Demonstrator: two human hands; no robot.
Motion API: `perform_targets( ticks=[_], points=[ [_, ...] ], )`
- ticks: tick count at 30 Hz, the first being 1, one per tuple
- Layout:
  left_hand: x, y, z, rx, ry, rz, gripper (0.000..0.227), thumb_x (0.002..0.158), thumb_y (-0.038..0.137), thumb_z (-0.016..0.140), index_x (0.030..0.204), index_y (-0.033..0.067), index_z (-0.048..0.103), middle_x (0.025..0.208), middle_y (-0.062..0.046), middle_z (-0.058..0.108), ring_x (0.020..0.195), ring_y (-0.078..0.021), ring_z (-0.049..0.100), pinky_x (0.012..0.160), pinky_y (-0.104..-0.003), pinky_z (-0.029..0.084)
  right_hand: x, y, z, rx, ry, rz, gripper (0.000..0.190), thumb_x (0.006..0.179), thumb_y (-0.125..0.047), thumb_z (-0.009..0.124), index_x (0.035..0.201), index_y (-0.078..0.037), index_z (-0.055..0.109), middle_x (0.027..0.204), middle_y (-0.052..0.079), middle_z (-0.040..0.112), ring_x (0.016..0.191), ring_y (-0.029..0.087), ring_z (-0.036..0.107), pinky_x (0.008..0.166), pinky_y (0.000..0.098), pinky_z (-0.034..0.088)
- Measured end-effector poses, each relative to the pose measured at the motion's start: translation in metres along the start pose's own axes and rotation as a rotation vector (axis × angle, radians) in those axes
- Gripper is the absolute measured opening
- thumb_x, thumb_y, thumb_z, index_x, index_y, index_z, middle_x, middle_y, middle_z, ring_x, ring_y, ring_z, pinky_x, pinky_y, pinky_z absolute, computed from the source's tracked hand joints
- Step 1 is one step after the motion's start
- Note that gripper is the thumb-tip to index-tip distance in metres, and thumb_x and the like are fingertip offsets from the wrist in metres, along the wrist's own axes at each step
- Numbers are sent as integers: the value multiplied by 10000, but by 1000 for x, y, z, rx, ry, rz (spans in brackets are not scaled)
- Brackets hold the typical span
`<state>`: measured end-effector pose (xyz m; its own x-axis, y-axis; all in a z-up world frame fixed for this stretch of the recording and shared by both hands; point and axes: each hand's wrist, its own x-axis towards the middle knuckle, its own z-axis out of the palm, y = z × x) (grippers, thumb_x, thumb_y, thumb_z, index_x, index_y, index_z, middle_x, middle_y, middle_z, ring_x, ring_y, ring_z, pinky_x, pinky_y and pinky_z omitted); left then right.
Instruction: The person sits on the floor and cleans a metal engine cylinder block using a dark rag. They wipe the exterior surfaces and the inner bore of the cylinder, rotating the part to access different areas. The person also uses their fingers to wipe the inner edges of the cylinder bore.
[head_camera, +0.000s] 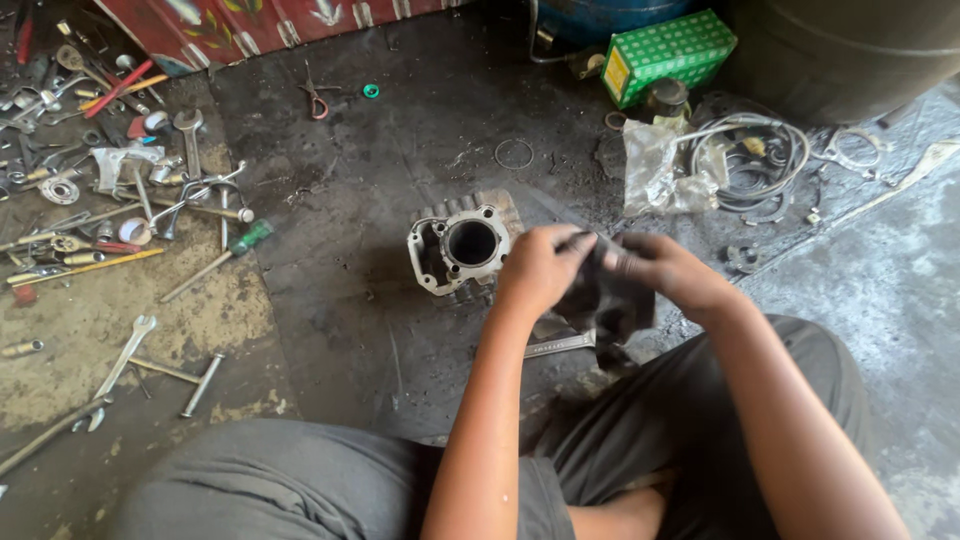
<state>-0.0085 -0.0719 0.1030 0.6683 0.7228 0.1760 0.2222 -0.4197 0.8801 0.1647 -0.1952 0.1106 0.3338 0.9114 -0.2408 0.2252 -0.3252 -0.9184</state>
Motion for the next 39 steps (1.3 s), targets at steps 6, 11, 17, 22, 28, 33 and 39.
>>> perform_targets(
  ticks=[6,11,17,22,28,33,39],
  points=[
    [13,-11,-49,-249,373,297,208,924,271,722,883,69,752,934,-18,704,889,-189,658,800,-309,523,-5,3,8,-299,-410,68,438,820,-432,767,955,-18,814,833,51,791,842,164,689,848,324,533],
    [-5,20,-109,-462,491,80,349,1029,262,681,801,7,612,724,71,534,693,-54,463,621,-270,403,1,10,7,-48,-660,-211,437,943,-410,731,883,19,784,1010,116,747,987,194,639,920,352,502],
    [-12,41,-126,-268,550,-53,356,994,254,702,786,-20,612,680,48,462,658,-56,384,573,-290,348,3,32,4,619,-691,-472,264,975,-275,798,900,-22,785,1301,136,645,1109,285,632,1026,418,464],
    [1,26,-119,-386,554,-34,322,989,281,711,877,-20,722,751,35,611,723,-55,511,677,-263,461,-5,53,-39,1181,-624,-501,314,1048,-319,711,1063,-10,765,1096,191,745,959,322,714,912,461,563],
    [0,43,-87,192,394,97,276,903,331,777,1050,97,780,987,-76,743,899,-243,695,807,-391,541,-28,12,3,1435,-436,-342,456,1166,-409,605,1234,39,647,1061,209,725,852,334,721,768,430,596],
    [-1,73,-59,66,-7,250,417,870,367,841,1193,144,702,1181,-108,726,1075,-260,699,890,-401,523,-12,-16,16,1090,134,-20,514,958,-457,589,1289,-64,568,1138,100,711,1009,259,717,934,434,560],
    [-1,83,-49,-38,-259,-61,373,770,315,814,1067,124,692,934,-60,754,851,-212,745,761,-366,562,-6,20,-2,804,-36,-250,355,1081,-302,604,1177,31,682,1157,183,677,1045,290,661,957,457,504]
  ],
)
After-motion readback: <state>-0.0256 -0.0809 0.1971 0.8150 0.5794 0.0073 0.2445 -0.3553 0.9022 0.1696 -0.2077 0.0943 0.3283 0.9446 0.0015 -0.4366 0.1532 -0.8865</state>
